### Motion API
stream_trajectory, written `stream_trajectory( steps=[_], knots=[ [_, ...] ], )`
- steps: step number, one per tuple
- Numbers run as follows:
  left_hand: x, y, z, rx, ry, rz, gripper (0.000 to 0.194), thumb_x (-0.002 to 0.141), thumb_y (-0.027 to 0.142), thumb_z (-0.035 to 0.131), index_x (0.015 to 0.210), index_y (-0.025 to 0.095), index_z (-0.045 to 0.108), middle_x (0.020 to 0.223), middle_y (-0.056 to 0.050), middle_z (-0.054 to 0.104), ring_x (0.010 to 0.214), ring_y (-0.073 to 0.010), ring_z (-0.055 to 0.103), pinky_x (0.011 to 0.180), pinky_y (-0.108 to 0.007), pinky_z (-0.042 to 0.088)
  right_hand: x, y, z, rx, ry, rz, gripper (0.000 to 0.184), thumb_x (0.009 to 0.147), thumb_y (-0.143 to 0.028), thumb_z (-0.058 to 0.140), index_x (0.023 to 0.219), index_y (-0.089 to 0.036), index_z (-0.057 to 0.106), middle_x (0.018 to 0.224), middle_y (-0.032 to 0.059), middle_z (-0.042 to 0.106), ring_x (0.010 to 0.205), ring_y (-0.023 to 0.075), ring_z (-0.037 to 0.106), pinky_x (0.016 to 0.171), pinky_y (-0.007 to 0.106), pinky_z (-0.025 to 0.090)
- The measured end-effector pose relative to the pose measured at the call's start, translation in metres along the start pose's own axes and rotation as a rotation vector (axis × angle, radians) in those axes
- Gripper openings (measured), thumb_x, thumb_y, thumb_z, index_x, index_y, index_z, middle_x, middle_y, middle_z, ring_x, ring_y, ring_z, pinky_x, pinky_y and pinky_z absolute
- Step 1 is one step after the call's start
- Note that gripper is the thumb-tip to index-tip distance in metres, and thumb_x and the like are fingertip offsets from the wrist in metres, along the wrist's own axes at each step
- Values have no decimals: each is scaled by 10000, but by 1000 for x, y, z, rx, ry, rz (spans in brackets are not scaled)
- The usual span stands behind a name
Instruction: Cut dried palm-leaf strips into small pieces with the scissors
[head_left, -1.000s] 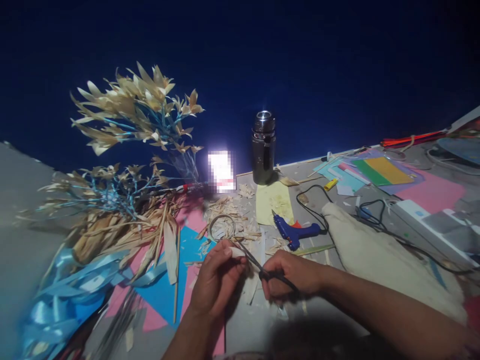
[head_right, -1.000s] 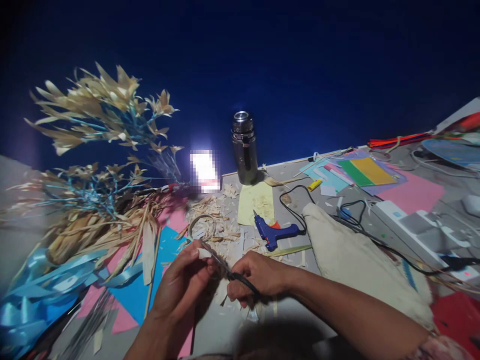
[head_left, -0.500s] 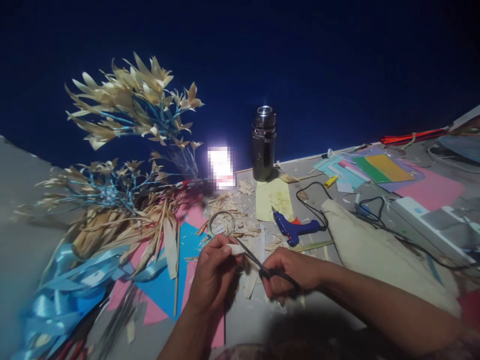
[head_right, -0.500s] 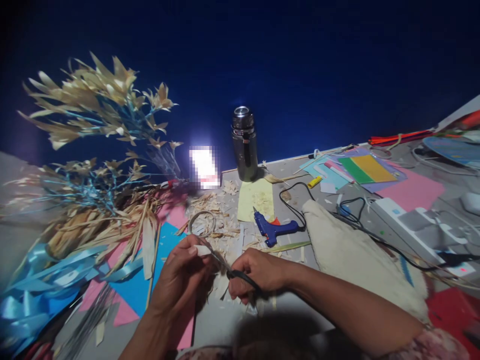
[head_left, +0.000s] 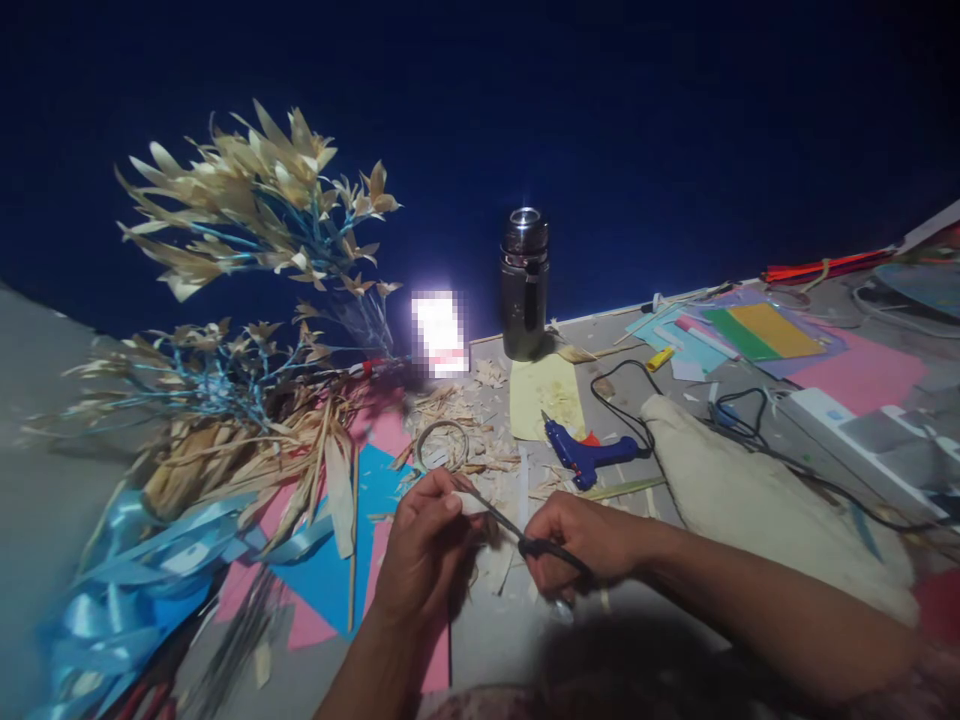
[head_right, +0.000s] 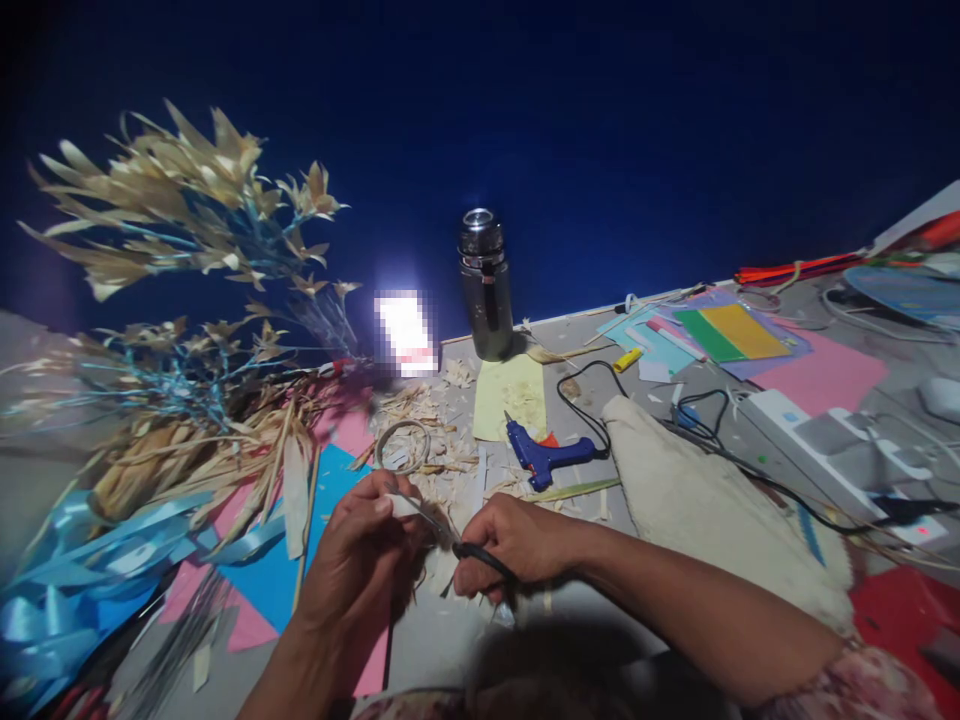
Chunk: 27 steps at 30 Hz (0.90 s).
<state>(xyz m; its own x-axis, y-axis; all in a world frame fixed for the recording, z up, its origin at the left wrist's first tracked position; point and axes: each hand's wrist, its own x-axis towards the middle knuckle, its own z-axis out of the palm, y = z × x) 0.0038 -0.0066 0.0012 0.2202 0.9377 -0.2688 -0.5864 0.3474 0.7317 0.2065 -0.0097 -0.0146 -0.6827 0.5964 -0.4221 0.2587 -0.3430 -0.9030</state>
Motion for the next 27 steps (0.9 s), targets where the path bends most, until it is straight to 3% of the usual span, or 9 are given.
stream_trajectory(
  steps=[11,21,24,27],
  knots=[
    [-1,3,-4,-21,-19,-22,136,669,136,758,712,159,631,724,-2,624,560,-120,543,586,-285,477,-1,6,1,-12,-18,-1,345,724,-435,778,644,-121,659,511,-24,586,439,54,483,410,134,332],
    [0,5,-10,-1,-113,-35,144,700,152,766,689,160,622,634,8,590,543,-121,526,559,-271,441,-2,8,-3,33,-36,64,311,698,-402,801,653,-119,681,491,-34,576,423,56,471,423,154,331],
    [0,4,-10,9,-70,-33,168,695,165,796,704,158,628,690,12,626,552,-100,541,588,-256,458,0,7,-4,44,31,2,330,722,-407,777,618,-115,663,508,-13,596,442,60,464,438,165,323],
    [1,-2,-9,27,-14,-35,201,694,193,836,750,165,645,715,20,649,563,-79,557,600,-217,457,4,5,-1,190,214,-102,319,673,-396,820,713,-120,665,599,-4,631,502,73,485,480,182,355]
  ],
)
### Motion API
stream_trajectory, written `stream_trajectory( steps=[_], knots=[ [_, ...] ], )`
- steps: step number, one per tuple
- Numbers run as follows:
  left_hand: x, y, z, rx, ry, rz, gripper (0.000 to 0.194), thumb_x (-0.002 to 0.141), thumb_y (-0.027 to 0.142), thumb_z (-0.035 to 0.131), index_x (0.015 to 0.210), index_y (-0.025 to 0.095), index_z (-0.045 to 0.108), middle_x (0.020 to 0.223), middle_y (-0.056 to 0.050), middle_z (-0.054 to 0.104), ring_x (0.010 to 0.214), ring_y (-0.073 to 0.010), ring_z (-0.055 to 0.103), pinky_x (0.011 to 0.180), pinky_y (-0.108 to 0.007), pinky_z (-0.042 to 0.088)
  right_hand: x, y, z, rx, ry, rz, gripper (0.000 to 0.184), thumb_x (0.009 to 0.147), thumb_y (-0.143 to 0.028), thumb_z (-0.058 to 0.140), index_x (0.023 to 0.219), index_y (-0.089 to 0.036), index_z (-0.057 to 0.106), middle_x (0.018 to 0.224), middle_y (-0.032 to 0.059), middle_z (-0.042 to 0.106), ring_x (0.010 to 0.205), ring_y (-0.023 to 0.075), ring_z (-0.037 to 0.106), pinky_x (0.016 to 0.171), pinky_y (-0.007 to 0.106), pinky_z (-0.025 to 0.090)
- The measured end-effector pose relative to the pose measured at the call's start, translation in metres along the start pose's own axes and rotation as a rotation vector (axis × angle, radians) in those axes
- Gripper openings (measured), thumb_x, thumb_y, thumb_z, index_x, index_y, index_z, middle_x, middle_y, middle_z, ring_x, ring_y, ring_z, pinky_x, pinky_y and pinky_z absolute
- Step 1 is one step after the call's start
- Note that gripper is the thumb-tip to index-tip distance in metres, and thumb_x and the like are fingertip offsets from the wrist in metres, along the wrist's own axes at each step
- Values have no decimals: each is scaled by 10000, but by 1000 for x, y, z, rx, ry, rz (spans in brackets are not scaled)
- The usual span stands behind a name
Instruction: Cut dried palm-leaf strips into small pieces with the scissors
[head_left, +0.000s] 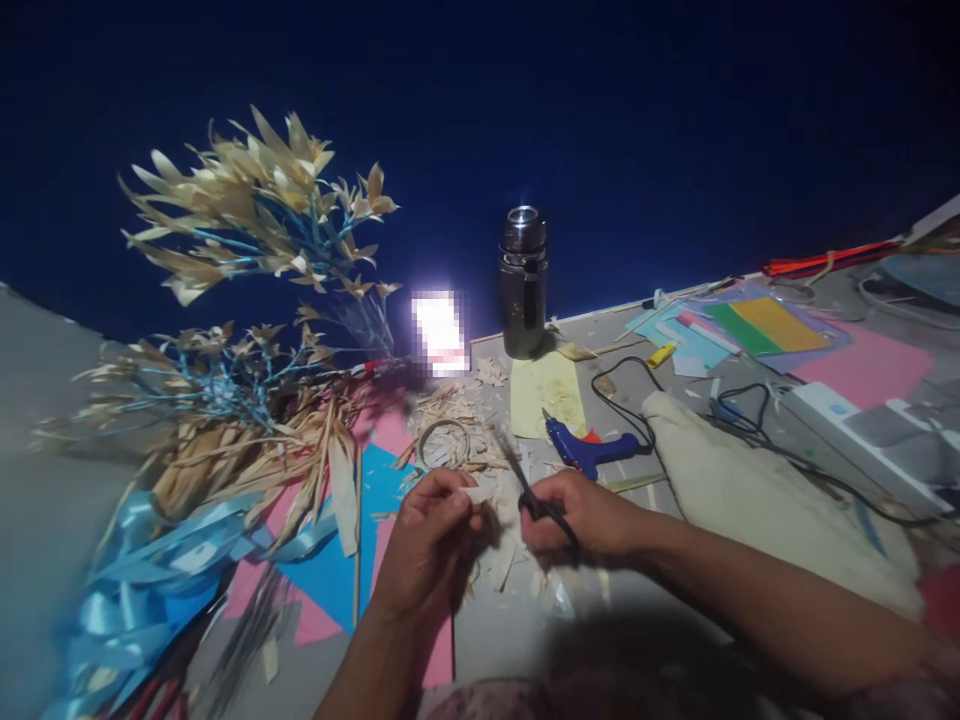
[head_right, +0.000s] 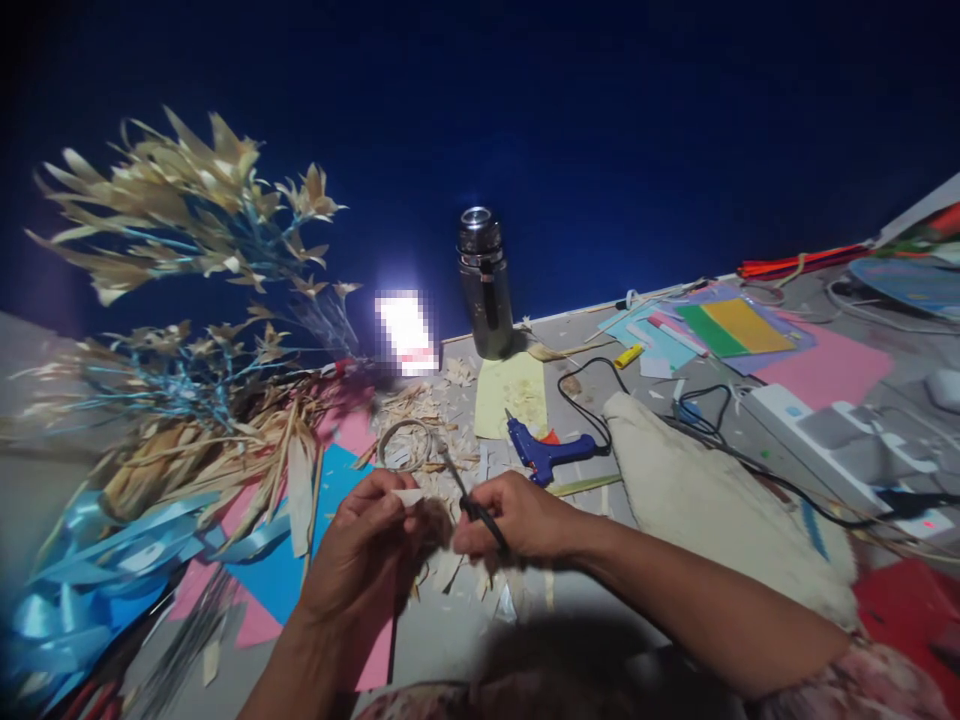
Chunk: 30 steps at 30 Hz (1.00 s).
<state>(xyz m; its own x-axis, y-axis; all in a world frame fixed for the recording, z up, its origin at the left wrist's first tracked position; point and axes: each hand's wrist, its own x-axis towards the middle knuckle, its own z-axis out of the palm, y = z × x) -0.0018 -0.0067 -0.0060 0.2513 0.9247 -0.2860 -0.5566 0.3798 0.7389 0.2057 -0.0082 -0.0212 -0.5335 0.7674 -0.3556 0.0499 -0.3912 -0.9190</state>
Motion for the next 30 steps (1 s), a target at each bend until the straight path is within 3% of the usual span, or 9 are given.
stream_trajectory(
  steps=[4,14,20,25,30],
  knots=[
    [2,-12,5,37,17,-43,240,693,243,868,767,169,651,585,26,620,551,-76,547,591,-173,442,3,2,5,210,193,-151,455,582,-333,898,912,-145,648,818,14,682,635,96,543,595,209,427],
    [2,-24,11,59,-89,-241,246,702,252,850,698,131,637,578,-2,613,522,-79,542,542,-167,436,-1,-6,3,219,258,-179,426,548,-319,921,799,-138,629,695,-18,585,604,98,496,566,217,407],
    [1,-25,10,67,-118,-250,200,723,245,806,703,135,639,608,-13,609,564,-106,555,582,-204,459,-3,-9,-1,193,210,-151,401,550,-315,912,773,-128,635,671,-29,572,583,83,478,555,204,387],
    [1,-24,11,73,-109,-215,268,740,373,797,771,134,678,703,-33,633,614,-123,571,597,-229,477,-3,-7,0,168,189,-140,343,582,-274,869,790,-132,637,652,-30,583,568,88,496,549,207,396],
    [3,-31,2,242,-162,-208,247,696,285,846,706,154,637,580,12,603,486,-73,485,477,-177,341,-4,-10,-6,52,91,-87,246,597,-191,796,785,-131,648,664,-29,599,576,87,499,548,201,391]
  ],
)
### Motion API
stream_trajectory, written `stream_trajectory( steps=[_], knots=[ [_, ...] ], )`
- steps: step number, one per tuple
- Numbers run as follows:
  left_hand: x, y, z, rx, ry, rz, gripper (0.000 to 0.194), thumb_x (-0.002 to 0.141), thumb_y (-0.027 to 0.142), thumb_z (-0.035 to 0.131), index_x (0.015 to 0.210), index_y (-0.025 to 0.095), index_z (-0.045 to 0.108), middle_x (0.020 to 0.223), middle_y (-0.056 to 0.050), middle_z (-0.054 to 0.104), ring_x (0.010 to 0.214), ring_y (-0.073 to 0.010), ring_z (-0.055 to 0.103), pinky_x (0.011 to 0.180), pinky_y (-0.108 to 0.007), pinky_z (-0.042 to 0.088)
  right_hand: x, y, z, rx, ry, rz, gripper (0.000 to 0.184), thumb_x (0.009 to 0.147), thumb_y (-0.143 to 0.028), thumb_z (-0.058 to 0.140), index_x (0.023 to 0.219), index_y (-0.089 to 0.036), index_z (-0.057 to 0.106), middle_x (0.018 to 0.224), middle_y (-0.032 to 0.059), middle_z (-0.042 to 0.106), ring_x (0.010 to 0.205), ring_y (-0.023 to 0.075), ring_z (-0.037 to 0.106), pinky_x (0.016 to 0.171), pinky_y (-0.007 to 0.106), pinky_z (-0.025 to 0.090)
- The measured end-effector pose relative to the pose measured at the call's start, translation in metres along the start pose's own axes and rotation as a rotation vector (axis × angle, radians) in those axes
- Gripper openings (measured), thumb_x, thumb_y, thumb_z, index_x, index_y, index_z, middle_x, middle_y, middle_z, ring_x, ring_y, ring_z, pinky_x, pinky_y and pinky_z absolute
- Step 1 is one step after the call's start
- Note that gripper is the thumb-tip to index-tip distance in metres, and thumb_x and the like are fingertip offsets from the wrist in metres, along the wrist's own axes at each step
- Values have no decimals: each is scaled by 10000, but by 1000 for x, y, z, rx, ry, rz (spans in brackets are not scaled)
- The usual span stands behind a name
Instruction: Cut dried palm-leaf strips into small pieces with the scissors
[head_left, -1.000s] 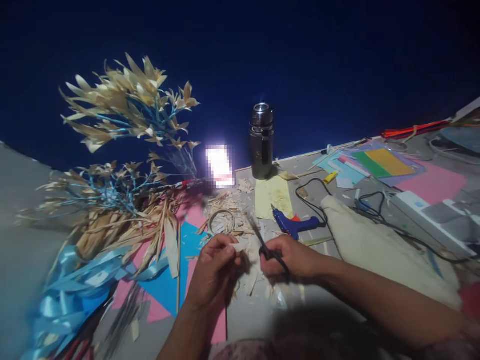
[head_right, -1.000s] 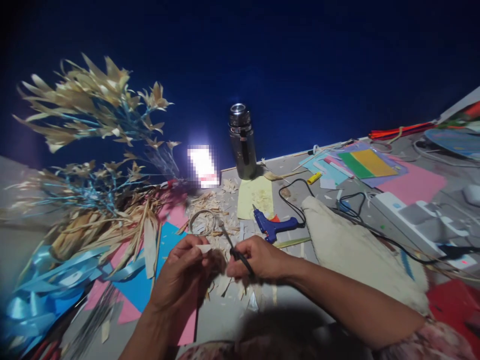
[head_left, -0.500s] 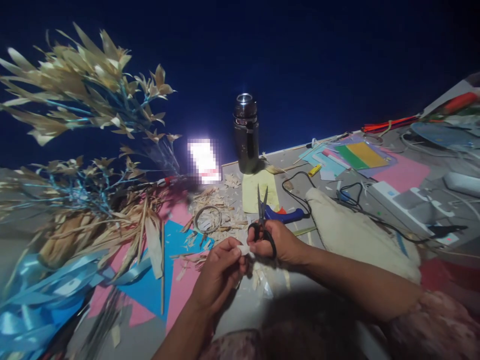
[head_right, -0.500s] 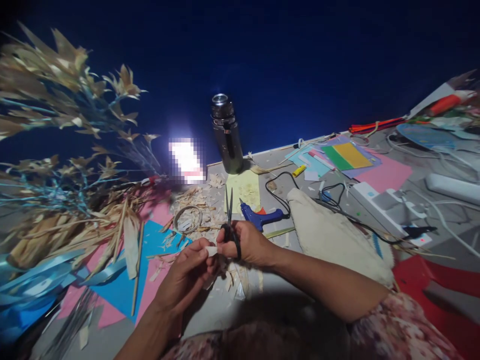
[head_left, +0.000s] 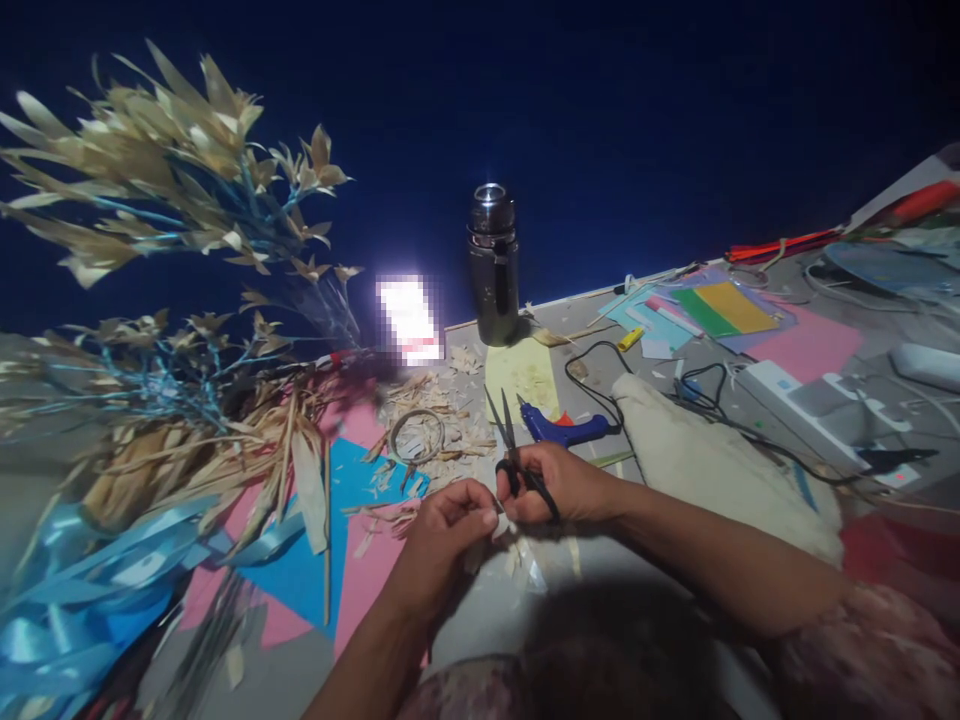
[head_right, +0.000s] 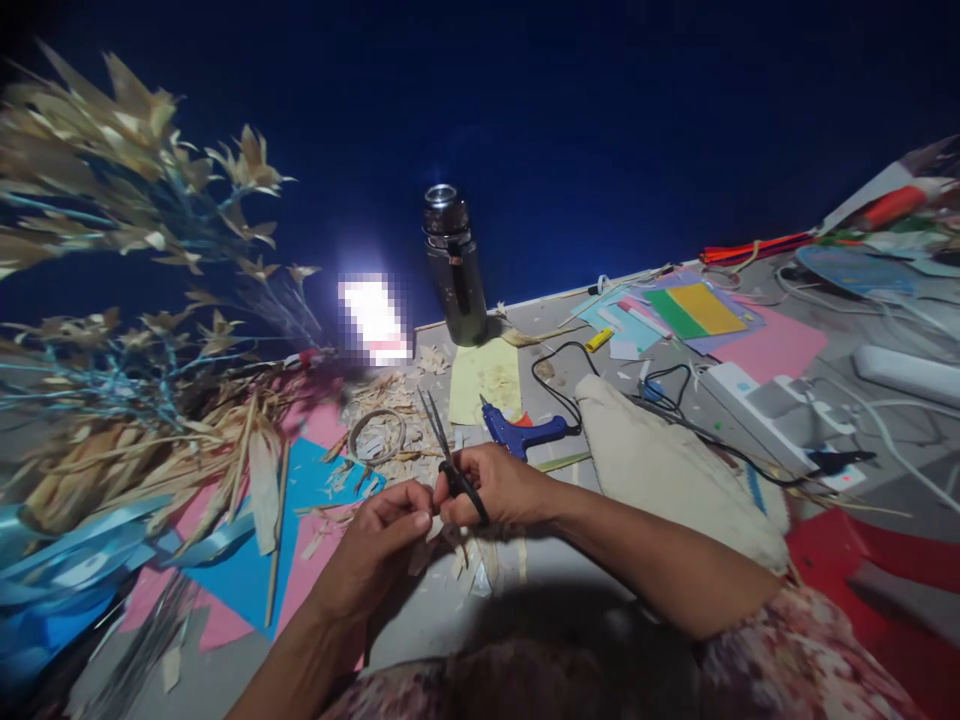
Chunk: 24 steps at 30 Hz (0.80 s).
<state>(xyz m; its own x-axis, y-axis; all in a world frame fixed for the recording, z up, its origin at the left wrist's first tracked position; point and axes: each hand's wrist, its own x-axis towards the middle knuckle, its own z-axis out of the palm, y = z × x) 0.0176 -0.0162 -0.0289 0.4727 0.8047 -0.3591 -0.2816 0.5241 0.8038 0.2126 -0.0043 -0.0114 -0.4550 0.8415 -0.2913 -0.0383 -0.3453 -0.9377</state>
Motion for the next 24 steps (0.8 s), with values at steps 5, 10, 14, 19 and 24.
stream_trajectory(
  steps=[5,10,14,19,24],
  knots=[
    [0,-1,0,99,-26,-20,258,661,284,874,726,151,663,592,-17,669,517,-90,543,512,-189,372,-1,-4,-5,7,2,-46,301,606,-265,844,789,-129,648,674,-33,582,586,83,485,563,202,393],
    [0,1,4,109,-7,-60,277,624,284,899,712,140,678,571,-20,668,500,-96,549,530,-209,413,1,0,-3,44,84,-76,372,603,-314,878,826,-126,648,702,-27,583,605,83,486,578,206,398],
    [-1,4,7,-56,106,26,277,642,273,890,706,161,646,612,-12,690,554,-113,601,584,-216,455,4,5,3,122,217,-85,426,599,-347,889,865,-141,628,741,-19,601,606,89,510,573,216,410],
    [-1,7,13,-220,164,53,291,605,228,909,705,156,645,688,-2,684,616,-102,602,626,-205,473,6,11,16,197,112,-67,506,519,-291,929,863,-157,582,751,-22,633,611,110,585,608,239,476],
    [-2,5,11,-244,95,-42,262,625,220,889,747,145,670,675,-11,658,574,-94,580,582,-195,462,6,14,18,176,92,-64,403,624,-353,867,812,-163,565,641,-24,616,555,120,590,549,229,464]
  ],
)
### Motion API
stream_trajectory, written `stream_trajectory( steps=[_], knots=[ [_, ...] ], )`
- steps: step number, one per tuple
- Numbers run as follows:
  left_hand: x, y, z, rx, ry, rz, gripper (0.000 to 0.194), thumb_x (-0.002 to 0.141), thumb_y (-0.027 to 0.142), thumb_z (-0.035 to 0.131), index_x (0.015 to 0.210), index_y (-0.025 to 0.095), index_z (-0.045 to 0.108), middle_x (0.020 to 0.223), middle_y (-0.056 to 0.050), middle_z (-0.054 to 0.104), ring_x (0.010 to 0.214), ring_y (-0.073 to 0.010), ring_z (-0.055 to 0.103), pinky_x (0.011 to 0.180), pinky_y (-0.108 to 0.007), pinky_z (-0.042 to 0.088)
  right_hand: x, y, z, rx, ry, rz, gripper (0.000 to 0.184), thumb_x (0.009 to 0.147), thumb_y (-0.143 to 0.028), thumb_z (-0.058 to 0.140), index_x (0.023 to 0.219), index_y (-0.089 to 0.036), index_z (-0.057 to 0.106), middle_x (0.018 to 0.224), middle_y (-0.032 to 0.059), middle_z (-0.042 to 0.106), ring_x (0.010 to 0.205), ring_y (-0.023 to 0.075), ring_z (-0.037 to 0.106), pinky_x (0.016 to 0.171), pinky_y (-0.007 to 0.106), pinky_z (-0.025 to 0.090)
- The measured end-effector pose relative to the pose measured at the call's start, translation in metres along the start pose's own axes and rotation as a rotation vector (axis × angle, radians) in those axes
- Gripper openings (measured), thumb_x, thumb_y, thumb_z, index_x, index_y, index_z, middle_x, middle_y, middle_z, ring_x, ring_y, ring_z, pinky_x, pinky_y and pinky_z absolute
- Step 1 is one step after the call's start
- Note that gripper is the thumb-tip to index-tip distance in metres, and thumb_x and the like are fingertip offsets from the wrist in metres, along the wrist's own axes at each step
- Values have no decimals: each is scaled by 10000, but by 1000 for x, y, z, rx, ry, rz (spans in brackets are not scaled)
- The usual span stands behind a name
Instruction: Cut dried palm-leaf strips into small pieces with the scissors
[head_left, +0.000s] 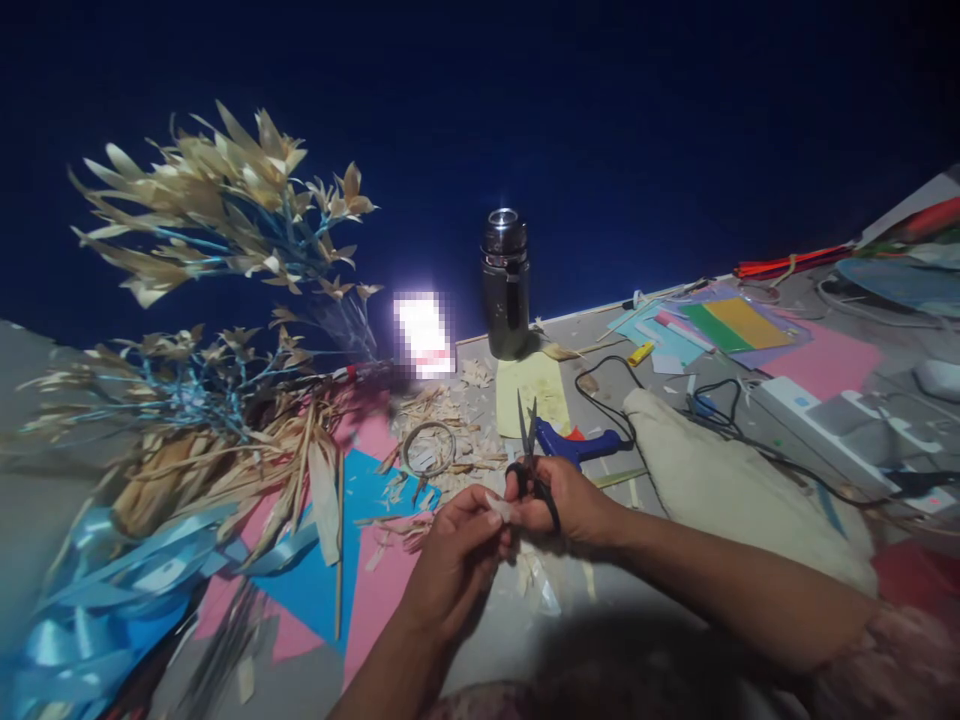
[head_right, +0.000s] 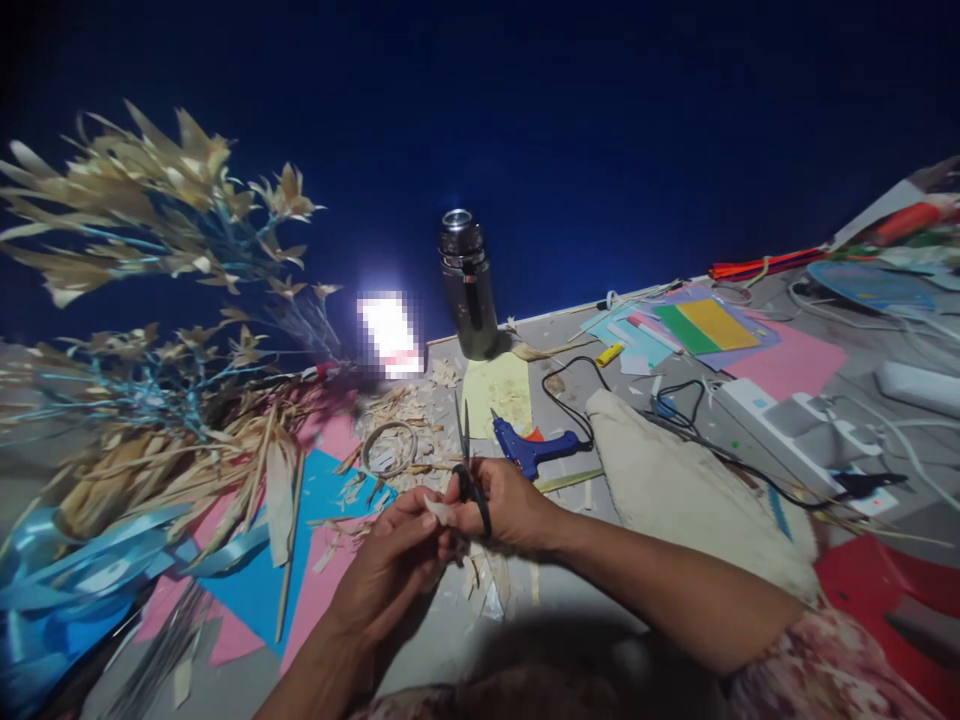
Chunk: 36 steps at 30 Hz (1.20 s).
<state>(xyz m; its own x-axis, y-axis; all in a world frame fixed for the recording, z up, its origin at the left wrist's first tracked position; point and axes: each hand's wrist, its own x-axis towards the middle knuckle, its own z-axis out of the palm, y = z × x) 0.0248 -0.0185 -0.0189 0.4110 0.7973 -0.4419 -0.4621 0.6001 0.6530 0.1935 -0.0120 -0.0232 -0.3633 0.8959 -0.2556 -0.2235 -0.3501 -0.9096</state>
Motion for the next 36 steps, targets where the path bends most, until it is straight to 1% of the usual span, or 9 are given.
stream_trajectory(
  steps=[5,8,9,13,16,19,23,28,36],
  knots=[
    [1,3,-3,65,37,-1,261,656,252,882,741,136,664,616,-5,640,536,-88,579,565,-183,467,0,-3,-8,-69,-63,13,324,621,-269,828,806,-157,587,648,-25,611,561,104,559,540,208,438],
    [2,9,-5,44,43,35,275,658,263,891,740,134,661,616,-6,644,565,-86,585,584,-172,471,0,-8,-10,-153,-64,25,345,632,-326,833,830,-145,615,671,-17,612,582,98,537,530,195,408],
    [2,11,-6,32,48,56,272,663,262,889,746,135,663,630,-5,646,583,-89,592,597,-177,479,0,-10,-11,-201,-87,38,351,646,-360,829,828,-140,625,681,-11,614,590,97,531,529,192,402],
    [3,19,-12,7,60,127,198,718,229,844,762,145,670,707,-10,667,650,-116,619,625,-214,505,-1,-15,-15,-386,-306,124,329,736,-439,736,792,-127,648,673,5,617,561,92,519,508,188,398],
    [3,20,-16,18,51,162,161,756,222,804,736,144,665,707,-14,667,645,-120,610,621,-226,501,-2,-13,-17,-465,-388,133,299,749,-418,712,777,-123,671,629,-2,611,539,88,520,498,179,393],
    [2,19,-16,55,64,185,172,752,230,803,715,135,663,683,-18,661,609,-113,590,612,-226,491,-1,-9,-18,-517,-375,141,288,744,-404,727,728,-121,679,597,-5,610,522,83,517,479,168,378],
    [1,19,-14,67,91,193,189,714,248,829,727,125,686,680,-20,657,595,-115,579,603,-233,490,0,-5,-19,-504,-382,182,301,754,-407,732,676,-123,672,578,-1,620,492,79,514,458,164,373],
    [0,22,-10,59,102,200,218,669,260,856,696,122,689,648,-12,641,579,-109,561,589,-228,486,-1,-4,-19,-502,-377,220,336,755,-434,732,646,-127,653,574,-1,626,439,58,459,416,155,336],
    [-1,21,-12,48,101,192,197,695,247,836,698,132,677,646,-11,637,583,-116,567,597,-234,488,0,-3,-21,-491,-370,230,339,749,-432,754,653,-122,658,559,-10,622,421,51,439,405,152,317]
  ],
)
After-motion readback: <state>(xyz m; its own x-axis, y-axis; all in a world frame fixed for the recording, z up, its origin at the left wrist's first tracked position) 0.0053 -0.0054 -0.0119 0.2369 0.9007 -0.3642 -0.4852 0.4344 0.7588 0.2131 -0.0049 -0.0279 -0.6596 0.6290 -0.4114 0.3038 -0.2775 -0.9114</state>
